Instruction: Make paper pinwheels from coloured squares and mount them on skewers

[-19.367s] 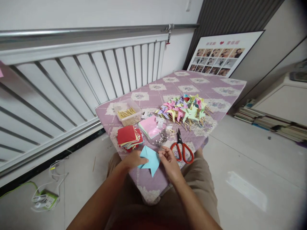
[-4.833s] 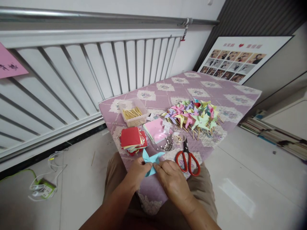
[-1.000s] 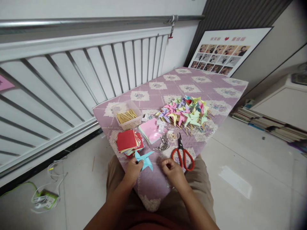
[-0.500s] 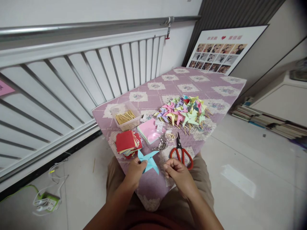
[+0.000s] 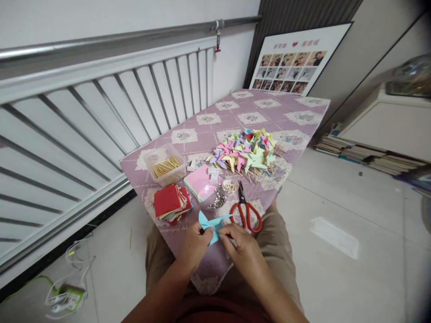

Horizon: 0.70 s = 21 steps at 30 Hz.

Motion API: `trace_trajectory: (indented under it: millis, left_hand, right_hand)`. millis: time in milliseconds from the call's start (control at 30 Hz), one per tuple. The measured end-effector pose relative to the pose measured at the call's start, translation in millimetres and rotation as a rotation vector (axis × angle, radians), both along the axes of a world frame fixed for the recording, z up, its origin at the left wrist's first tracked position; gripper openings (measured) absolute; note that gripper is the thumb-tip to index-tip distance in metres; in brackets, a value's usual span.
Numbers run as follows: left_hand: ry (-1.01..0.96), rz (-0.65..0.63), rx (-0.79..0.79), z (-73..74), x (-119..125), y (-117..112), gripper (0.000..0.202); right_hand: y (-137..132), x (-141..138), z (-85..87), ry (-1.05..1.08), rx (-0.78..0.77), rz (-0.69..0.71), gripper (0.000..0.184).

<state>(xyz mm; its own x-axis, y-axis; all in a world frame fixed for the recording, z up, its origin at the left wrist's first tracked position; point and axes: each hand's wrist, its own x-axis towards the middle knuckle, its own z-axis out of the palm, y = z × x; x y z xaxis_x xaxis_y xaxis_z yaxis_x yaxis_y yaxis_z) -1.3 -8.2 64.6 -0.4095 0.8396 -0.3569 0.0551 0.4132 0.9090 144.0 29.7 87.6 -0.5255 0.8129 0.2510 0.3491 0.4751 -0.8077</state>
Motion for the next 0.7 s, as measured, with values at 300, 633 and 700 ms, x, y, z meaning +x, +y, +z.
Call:
trace_trajectory:
  millis: [300, 633, 700]
  left_hand:
    - [0.071, -0.074, 0.019, 0.4, 12.5, 0.6, 0.015]
    - [0.055, -0.087, -0.022, 6.0, 15.5, -2.0, 0.017]
    - [0.037, -0.071, -0.039, 7.0, 16.4, -2.5, 0.016]
  right_hand:
    - [2.2, 5.1, -7.7, -0.144, 0.225, -0.015, 0.019]
    - [2.5, 11.4, 5.4, 0.009, 0.042, -0.005, 0.018]
    - [1.7, 12.0, 8.8, 0.05, -0.008, -0.008, 0.019]
